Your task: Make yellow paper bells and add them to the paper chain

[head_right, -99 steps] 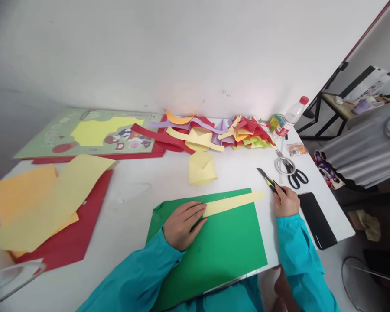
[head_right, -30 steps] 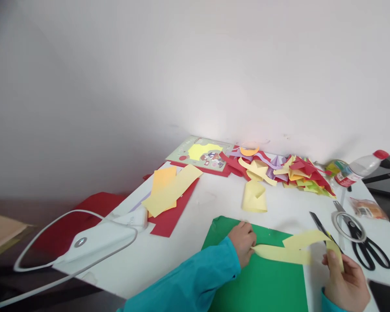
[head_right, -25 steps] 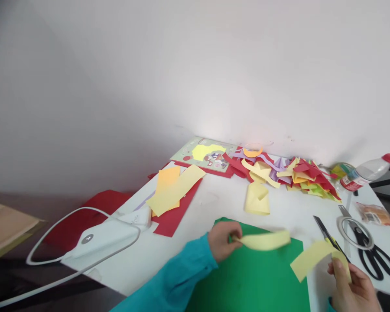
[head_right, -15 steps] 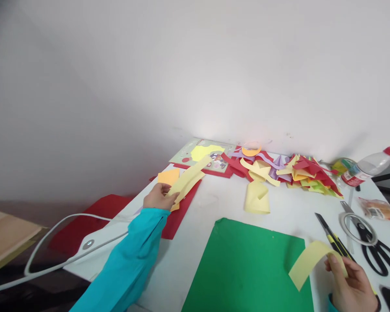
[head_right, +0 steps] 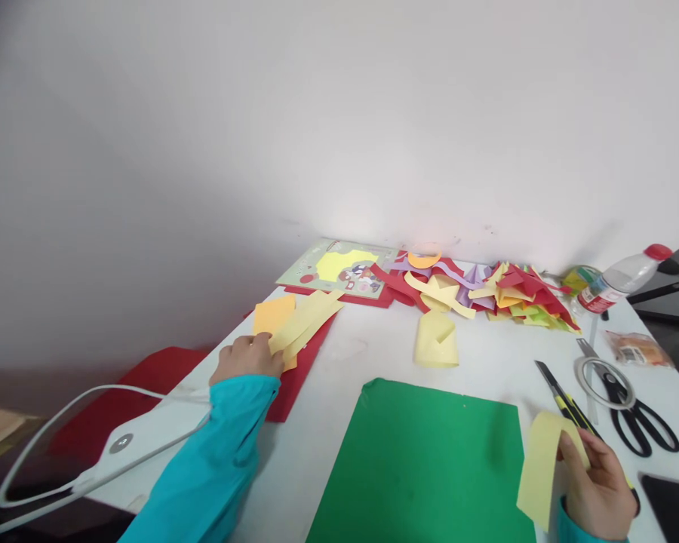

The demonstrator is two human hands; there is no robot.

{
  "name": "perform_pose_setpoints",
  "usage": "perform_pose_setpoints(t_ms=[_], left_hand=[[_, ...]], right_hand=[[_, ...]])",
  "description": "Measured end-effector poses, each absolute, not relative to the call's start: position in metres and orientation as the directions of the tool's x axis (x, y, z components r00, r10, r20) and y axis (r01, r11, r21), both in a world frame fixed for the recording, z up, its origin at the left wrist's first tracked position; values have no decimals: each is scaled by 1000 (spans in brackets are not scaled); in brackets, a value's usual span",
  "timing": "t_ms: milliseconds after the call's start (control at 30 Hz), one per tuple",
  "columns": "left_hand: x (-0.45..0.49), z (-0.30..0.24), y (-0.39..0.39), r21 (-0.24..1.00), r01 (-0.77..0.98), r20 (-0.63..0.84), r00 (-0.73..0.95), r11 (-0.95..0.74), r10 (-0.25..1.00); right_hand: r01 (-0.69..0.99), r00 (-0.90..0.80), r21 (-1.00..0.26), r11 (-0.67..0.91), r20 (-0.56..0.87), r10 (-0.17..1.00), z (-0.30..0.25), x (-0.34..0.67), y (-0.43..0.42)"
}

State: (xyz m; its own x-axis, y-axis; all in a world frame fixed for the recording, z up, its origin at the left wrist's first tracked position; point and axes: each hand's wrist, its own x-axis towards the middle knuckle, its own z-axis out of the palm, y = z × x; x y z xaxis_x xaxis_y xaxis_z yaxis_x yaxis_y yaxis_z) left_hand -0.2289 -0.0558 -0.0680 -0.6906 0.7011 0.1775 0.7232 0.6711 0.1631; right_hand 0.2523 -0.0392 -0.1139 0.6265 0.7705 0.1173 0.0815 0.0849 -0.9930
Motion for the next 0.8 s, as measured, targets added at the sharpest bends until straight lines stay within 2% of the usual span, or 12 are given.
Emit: perform_pose_setpoints(t_ms=[67, 100, 167, 200, 267, 333, 433, 500, 567, 667, 800], left_hand=[[-224, -66, -56, 144, 753, 200, -657, 642, 727], [-219, -64, -55, 173, 779, 209, -627, 603, 751], [-200, -60, -52, 297, 838, 214, -525, 457, 824], [-186, -58, -51, 425, 846, 188, -430, 322, 883], [-149, -56, -50, 551, 826, 125, -218, 115, 968], [-104, -56, -52, 777, 612, 47, 175, -146, 983], [-41, -59, -53, 923, 320, 60, 431, -215, 900], [-12, -60, -49, 975, 203, -11, 444, -89, 896], [4, -61, -42, 995, 76, -82, 243, 66, 967], [9, -58, -30, 991, 10, -134, 149, 134, 980], [4, -55, -21, 985, -26, -163, 170, 169, 972]], right_hand=[[57, 643, -997, 57, 80, 762, -113, 253, -39], [55, 650, -998, 36, 63, 757, -113, 253, -39], [65, 643, -998, 0, 42, 765, -113, 253, -37], [43, 640, -999, -13, 18, 768, -113, 252, -36], [-32, 606, -999, -40, -52, 794, -111, 247, -33], [-88, 526, -994, -59, -96, 845, -105, 235, -33], [-118, 405, -990, -76, -117, 907, -88, 208, -39], [-130, 312, -982, -134, -169, 935, -75, 188, -47], [-140, 245, -977, -163, -194, 950, -66, 172, -57], [-125, 126, -965, -232, -247, 961, -62, 161, -72], [-29, -102, -969, -247, -243, 965, -61, 170, -75]])
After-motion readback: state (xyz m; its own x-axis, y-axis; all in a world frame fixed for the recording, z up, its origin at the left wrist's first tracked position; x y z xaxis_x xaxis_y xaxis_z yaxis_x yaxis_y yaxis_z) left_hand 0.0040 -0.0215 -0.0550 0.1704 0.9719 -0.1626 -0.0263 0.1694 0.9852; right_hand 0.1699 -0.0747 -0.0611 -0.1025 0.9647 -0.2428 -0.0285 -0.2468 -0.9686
